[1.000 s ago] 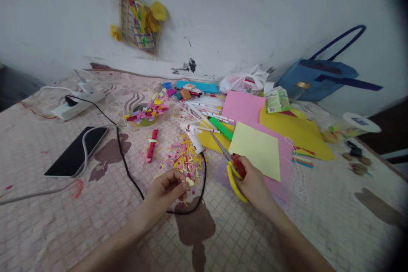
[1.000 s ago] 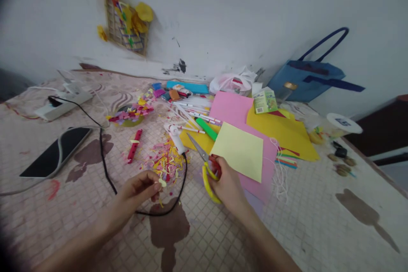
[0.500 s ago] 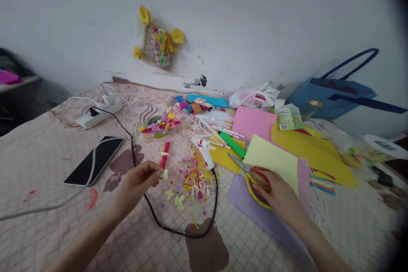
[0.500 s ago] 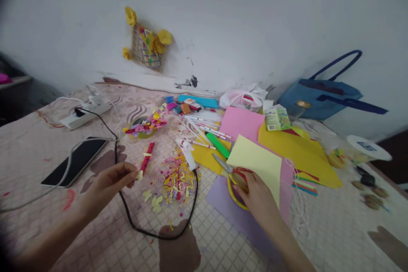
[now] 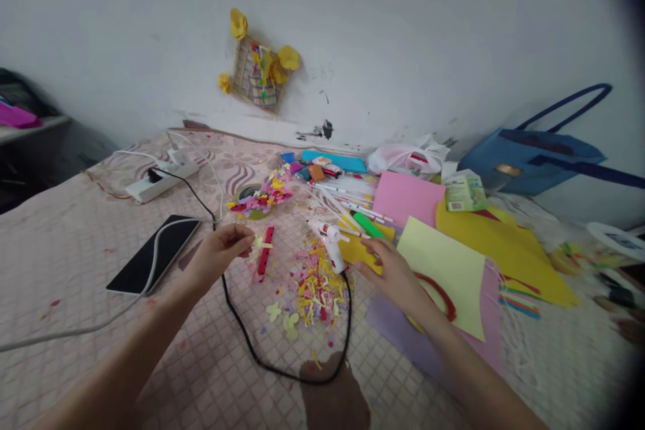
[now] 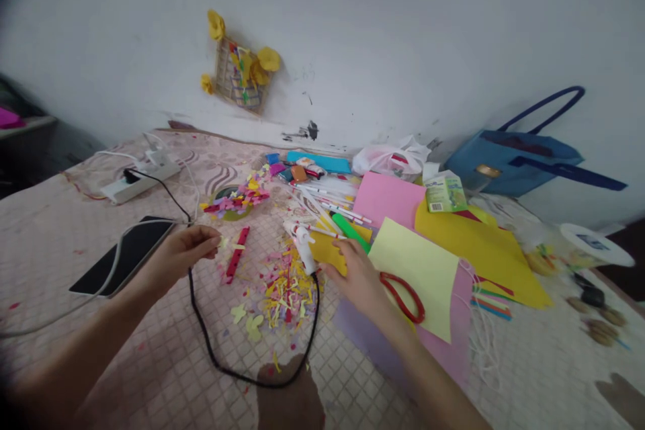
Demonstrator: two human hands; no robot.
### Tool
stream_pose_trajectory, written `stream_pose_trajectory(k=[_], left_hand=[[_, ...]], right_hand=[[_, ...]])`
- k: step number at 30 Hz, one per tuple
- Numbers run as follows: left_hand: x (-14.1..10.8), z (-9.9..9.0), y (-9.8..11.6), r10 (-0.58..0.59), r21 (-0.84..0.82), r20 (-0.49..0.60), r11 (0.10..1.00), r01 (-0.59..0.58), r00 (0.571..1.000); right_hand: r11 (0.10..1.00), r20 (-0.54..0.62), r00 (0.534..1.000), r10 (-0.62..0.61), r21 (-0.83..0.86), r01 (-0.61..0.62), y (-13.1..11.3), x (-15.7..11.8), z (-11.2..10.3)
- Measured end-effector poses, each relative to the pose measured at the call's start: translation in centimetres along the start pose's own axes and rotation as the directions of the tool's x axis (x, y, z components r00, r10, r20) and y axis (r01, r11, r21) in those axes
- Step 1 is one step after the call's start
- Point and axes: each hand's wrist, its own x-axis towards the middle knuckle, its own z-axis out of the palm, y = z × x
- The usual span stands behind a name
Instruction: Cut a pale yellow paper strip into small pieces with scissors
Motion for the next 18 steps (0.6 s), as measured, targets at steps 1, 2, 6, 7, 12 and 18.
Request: stream_pose_trajectory(k=[1, 2, 6, 7, 12, 18], left_hand=[[0.1, 0.0, 0.0, -0.007, -0.002, -0.013, 1.000, 0.007, 1.000], [0.1, -0.1, 0.0, -0.019, -0.003, -0.023, 1.000, 0.019, 1.000], [0.0, -0.5, -0.5, -0.074, -0.024, -0.032, 0.997, 0.074, 0.997], [0.0, -0.7, -0.8, -0.081, -0.035, -0.033, 0.996, 0.080, 0.996], [0.4, -1.2, -2.0, -0.104, -0.064, -0.017, 0.993, 0.103, 0.994], [0.8, -1.4, -3.2, -0.134, -0.083, 0.008, 0.987, 0.134, 0.991]], right_hand=[[1.000, 0.008, 1.000, 0.000, -0.011, 0.000, -0.1, 0.7, 0.5], [1.000, 0.028, 1.000, -0.008, -0.018, 0.008, -0.1, 1.4, 0.9], [0.998, 0.104, 0.993, -0.058, -0.021, 0.060, -0.9, 3.4, 2.1], [0.997, 0.103, 0.992, -0.067, -0.024, 0.070, -1.2, 3.7, 2.4], [0.995, 0.090, 0.993, -0.082, -0.043, 0.086, -2.5, 4.5, 4.0], [0.993, 0.083, 0.995, 0.046, -0.112, -0.037, -2.4, 4.5, 5.4]])
